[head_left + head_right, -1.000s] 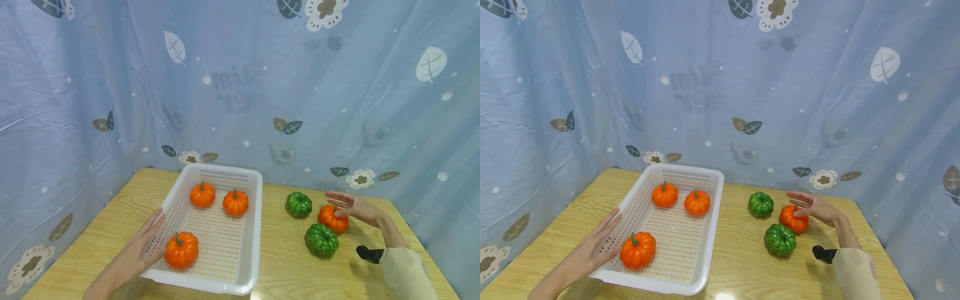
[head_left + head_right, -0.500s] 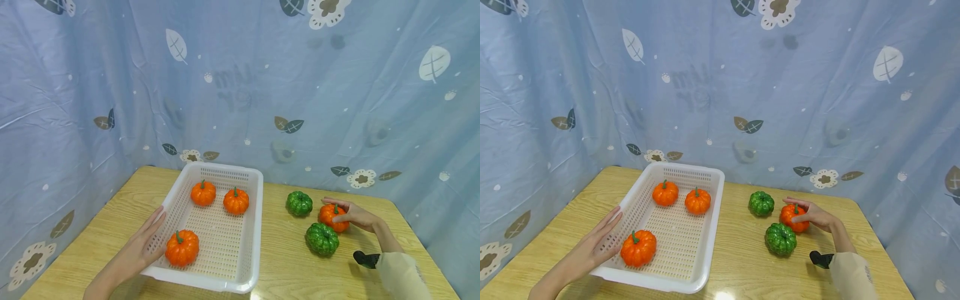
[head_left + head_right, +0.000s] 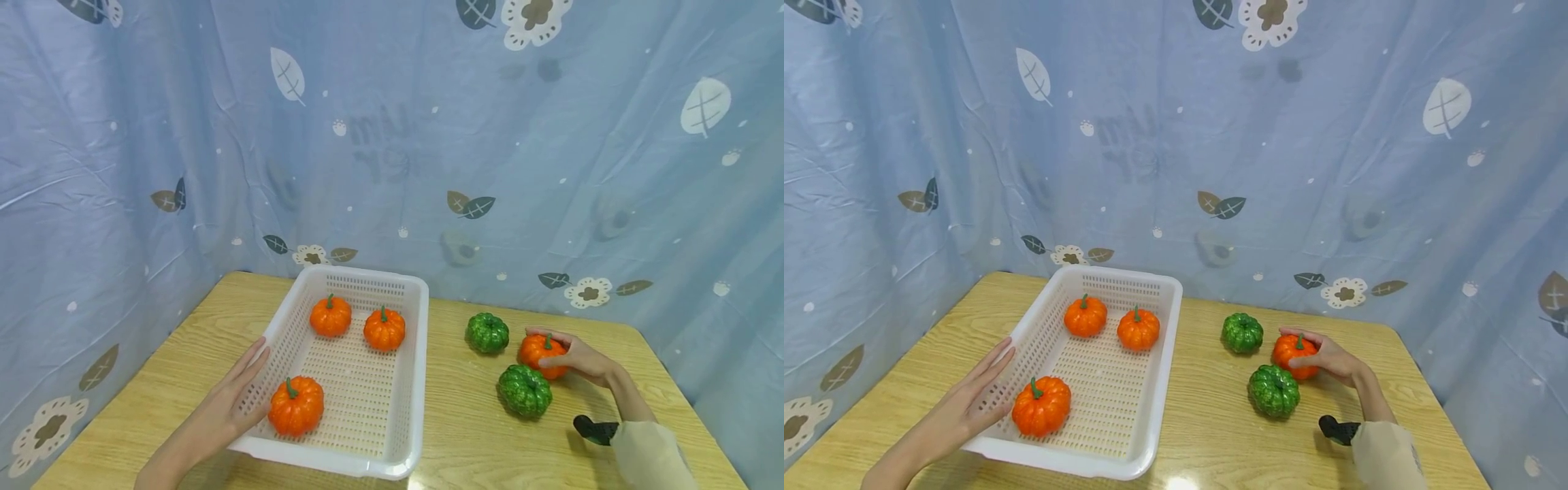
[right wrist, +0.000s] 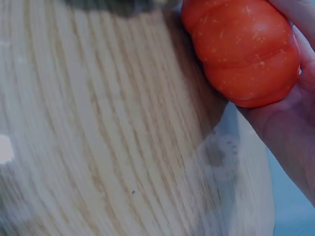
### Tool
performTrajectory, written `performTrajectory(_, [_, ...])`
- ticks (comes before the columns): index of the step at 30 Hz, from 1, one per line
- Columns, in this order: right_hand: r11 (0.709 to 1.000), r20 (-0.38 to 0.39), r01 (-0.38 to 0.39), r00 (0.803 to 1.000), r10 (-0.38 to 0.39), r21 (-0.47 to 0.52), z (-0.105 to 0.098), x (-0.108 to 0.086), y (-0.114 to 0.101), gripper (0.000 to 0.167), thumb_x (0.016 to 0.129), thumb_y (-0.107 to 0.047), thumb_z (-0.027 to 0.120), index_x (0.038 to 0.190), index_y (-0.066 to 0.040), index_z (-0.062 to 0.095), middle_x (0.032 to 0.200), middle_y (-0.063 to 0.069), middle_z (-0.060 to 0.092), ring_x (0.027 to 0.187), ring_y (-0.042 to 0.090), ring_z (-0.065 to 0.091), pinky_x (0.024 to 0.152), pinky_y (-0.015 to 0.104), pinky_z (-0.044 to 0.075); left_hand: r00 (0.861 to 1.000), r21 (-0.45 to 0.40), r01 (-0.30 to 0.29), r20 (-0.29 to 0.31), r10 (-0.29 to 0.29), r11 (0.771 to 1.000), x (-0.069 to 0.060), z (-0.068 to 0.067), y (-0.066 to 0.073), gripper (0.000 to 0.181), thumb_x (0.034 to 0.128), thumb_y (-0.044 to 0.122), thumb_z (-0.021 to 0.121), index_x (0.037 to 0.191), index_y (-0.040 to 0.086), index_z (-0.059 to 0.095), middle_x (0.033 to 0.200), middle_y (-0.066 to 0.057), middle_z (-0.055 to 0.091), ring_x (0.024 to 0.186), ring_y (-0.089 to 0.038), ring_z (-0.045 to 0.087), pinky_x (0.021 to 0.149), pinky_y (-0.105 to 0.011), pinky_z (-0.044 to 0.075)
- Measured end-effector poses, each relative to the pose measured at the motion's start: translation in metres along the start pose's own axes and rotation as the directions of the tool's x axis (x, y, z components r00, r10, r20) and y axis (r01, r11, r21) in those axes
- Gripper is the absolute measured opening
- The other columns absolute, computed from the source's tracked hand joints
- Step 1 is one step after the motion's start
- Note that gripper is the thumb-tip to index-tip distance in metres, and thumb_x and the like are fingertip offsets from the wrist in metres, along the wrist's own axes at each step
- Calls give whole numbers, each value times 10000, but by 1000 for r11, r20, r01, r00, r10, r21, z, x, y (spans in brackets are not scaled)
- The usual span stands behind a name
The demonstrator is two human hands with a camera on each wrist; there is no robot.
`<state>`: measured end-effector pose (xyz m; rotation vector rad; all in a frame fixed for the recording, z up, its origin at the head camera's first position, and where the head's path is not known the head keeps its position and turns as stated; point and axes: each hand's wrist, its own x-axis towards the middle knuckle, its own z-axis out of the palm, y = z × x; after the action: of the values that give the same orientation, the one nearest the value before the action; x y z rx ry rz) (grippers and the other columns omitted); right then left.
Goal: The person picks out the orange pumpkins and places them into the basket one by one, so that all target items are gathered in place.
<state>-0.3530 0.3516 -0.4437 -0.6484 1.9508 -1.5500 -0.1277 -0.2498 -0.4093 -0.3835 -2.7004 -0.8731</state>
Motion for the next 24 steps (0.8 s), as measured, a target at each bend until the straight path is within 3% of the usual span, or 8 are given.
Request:
performTrajectory(1, [1000, -6, -2, 1000, 2, 9, 0, -2, 0, 632, 924, 36, 548, 1497, -53, 297, 1297, -78, 529, 1127, 141, 573, 919, 345, 517, 1000, 4, 1, 0, -1, 1000, 0, 0, 0, 747, 859, 268, 699, 1472, 23, 350, 1578, -102, 206, 1348, -444, 314, 1078, -203, 202])
performTrajectory(3, [1000, -13, 14, 1000, -14, 26, -1, -6, -2, 618, 932, 38, 532, 1497, -60, 302, 1307, -76, 526, 1131, 138, 571, 921, 348, 517, 1000, -3, -4, 1, 4, 1000, 0, 1, 0, 751, 859, 265, 700, 1474, 24, 344, 1579, -107, 202, 1347, -451, 310, 1097, -226, 220])
performTrajectory(5, [998, -12, 39, 999, -38, 47, -2, -8, -3, 602, 937, 50, 514, 1494, -73, 320, 1323, -90, 519, 1139, 133, 568, 923, 346, 516, 1000, -7, -4, 3, 4, 1000, 0, 0, 0, 754, 855, 266, 702, 1471, 18, 346, 1578, -115, 201, 1341, -465, 308, 1094, -431, 307])
performTrajectory(8, [996, 4, 71, 997, -71, 55, -3, -11, -9, 599, 945, 57, 493, 1500, -77, 310, 1338, -109, 509, 1143, 123, 567, 918, 339, 520, 1000, -19, -2, 13, 3, 1000, 1, -2, 1, 756, 854, 266, 700, 1464, -5, 346, 1580, -127, 187, 1335, -494, 294, 956, -682, 342])
performTrajectory(20, [993, 28, 102, 994, -103, 51, 6, -15, -31, 573, 946, 68, 478, 1483, -87, 351, 1316, -30, 534, 1133, 155, 573, 902, 370, 530, 1000, -37, 8, 27, -7, 999, 1, -3, 0, 759, 858, 270, 693, 1464, -16, 337, 1585, -125, 169, 1334, -516, 276, 954, -712, 318])
performTrajectory(24, [991, 46, 128, 991, -129, 39, 14, -17, -40, 576, 936, 81, 485, 1480, -35, 334, 1340, -46, 524, 1132, 153, 573, 890, 365, 536, 999, -42, 15, 34, -13, 999, 1, -2, 0, 762, 859, 271, 693, 1465, -18, 333, 1586, -123, 164, 1339, -513, 269, 961, -708, 315])
